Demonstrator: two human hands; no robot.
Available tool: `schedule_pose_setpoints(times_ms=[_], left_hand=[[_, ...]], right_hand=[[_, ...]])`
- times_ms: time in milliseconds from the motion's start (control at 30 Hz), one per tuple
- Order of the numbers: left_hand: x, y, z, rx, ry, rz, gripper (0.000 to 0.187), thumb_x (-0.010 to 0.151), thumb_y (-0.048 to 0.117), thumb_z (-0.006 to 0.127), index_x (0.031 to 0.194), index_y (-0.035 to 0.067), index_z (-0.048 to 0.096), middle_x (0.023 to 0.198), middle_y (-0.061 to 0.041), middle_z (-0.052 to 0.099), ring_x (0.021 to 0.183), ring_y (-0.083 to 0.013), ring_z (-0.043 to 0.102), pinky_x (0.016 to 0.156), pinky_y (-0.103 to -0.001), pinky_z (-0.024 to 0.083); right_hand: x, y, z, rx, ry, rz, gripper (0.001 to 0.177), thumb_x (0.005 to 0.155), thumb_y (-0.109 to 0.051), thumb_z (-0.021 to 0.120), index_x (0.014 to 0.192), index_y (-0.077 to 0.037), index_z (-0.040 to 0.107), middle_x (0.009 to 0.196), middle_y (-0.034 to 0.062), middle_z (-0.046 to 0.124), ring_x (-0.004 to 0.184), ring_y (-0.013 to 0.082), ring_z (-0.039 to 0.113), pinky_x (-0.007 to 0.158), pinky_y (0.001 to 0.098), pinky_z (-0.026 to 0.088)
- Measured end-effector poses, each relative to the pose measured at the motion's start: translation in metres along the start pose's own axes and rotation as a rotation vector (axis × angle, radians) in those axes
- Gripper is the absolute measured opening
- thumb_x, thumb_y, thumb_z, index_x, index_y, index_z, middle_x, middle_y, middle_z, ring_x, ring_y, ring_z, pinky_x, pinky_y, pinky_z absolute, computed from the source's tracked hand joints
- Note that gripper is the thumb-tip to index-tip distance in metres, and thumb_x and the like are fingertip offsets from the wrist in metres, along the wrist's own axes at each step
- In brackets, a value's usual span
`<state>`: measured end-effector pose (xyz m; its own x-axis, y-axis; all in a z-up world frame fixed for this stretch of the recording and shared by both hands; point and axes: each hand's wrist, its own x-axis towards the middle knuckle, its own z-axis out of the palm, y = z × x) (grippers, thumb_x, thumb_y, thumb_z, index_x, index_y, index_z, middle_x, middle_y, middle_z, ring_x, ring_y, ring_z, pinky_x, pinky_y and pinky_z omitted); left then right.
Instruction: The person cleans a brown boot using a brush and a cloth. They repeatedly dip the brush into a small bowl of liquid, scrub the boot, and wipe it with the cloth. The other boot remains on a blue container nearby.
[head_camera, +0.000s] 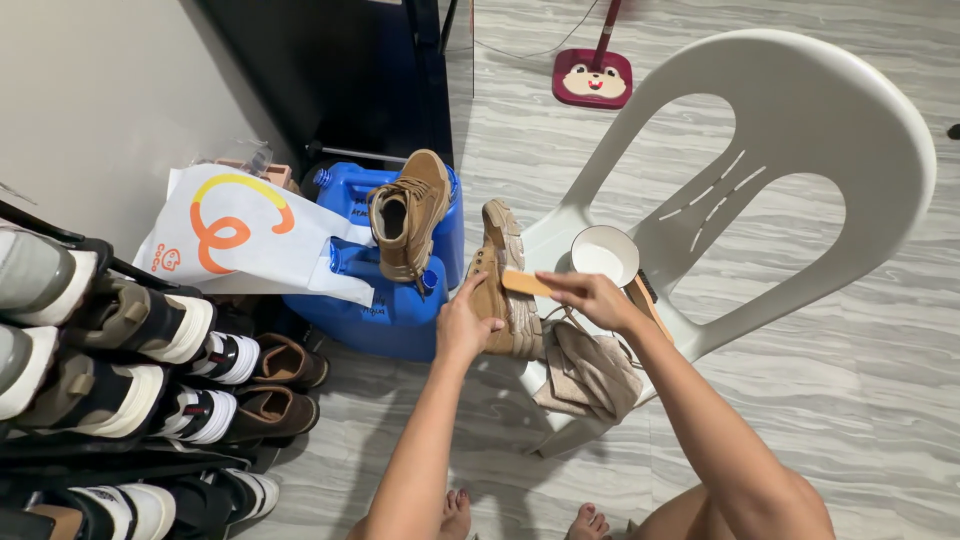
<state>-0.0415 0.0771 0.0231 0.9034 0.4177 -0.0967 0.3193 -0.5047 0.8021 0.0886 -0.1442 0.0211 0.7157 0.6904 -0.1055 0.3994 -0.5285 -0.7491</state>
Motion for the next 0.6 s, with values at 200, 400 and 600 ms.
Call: schedule_pose_setpoints(times_ms=[200, 400, 600], left_hand=[[0.000, -0.003, 0.005, 0.030, 0.038, 0.020, 0.085, 0.063, 0.014, 0.095, 0.139, 0.027, 0.058, 0.123, -0.017, 0.070, 0.115, -0.0381, 0.065, 0.098, -0.044, 0.052], [0.001, -0.009, 0.005, 0.009, 0.055, 0.042, 0.086, 0.063, 0.013, 0.093, 0.139, 0.026, 0.057, 0.125, -0.015, 0.070, 0.115, -0.0375, 0.066, 0.096, -0.044, 0.053], [0.000, -0.004, 0.007, 0.011, 0.086, 0.125, 0.086, 0.060, 0.011, 0.094, 0.137, 0.024, 0.057, 0.126, -0.015, 0.070, 0.115, -0.0382, 0.065, 0.095, -0.046, 0.052]], right_hand=[[0.006, -0.012, 0.000, 0.043, 0.186, -0.034, 0.040, 0.095, -0.034, 0.065, 0.135, -0.027, 0.068, 0.120, 0.0067, 0.077, 0.102, 0.0172, 0.073, 0.090, 0.0349, 0.054], [-0.014, -0.004, 0.007, 0.002, 0.069, -0.014, 0.043, 0.095, -0.031, 0.066, 0.138, -0.028, 0.065, 0.126, 0.0068, 0.074, 0.101, 0.0194, 0.073, 0.093, 0.0347, 0.053], [-0.006, 0.011, 0.002, 0.326, 0.258, -0.135, 0.041, 0.100, -0.023, 0.067, 0.140, -0.019, 0.065, 0.141, 0.0075, 0.067, 0.122, 0.0151, 0.064, 0.105, 0.0350, 0.047]])
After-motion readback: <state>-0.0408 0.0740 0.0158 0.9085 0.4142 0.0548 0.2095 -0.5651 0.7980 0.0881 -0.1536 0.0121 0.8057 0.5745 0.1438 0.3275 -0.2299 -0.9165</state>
